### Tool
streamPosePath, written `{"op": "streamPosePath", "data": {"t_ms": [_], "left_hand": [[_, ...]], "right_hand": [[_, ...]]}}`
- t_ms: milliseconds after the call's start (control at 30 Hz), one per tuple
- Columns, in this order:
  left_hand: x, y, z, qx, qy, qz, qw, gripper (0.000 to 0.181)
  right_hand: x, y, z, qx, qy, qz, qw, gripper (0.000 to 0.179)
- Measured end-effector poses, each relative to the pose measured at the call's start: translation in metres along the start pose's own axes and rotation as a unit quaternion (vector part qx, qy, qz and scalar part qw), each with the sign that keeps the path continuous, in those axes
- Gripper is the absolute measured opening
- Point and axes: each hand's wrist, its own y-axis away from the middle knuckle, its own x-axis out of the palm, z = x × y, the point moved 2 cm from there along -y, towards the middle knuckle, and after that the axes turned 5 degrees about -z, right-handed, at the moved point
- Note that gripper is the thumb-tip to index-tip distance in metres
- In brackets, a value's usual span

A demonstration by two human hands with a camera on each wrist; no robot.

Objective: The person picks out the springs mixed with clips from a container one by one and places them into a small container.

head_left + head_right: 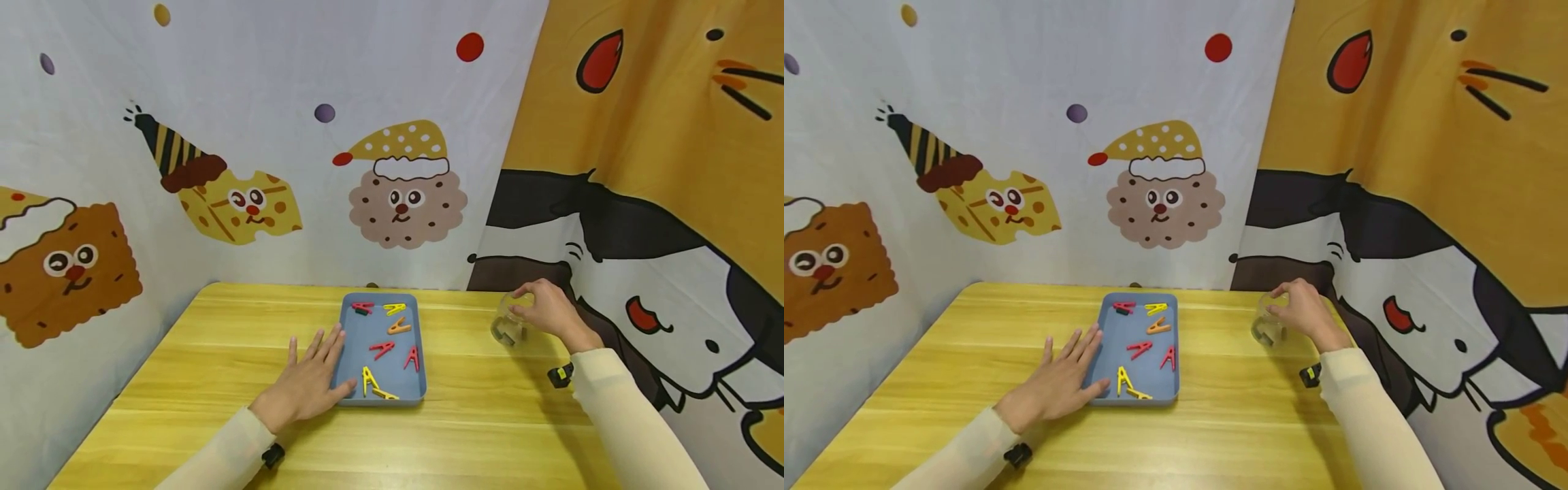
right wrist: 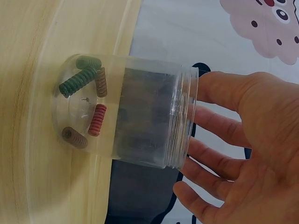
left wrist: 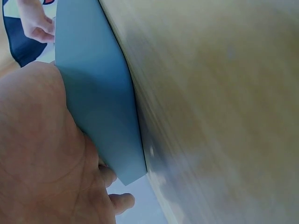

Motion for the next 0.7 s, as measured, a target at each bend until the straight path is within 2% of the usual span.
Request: {"op": "streamPosePath", "data": {"t_ms": [467,700], "left_hand": [[0.0010,0.0008,0.0007,0.000,-0.002,0.001,1.0000,0.100],[0.0015,0.0008,0.0019,-0.003,0.004,0.002,1.0000,0.100]], "right_hand": [[0.0038,0.0022,-0.0003,0.008,-0.007,-0.005,0.9999,0.031],[0.0053,0.0025,0.0043,-0.018,-0.016,-0.044,0.9987,0.029]]}}
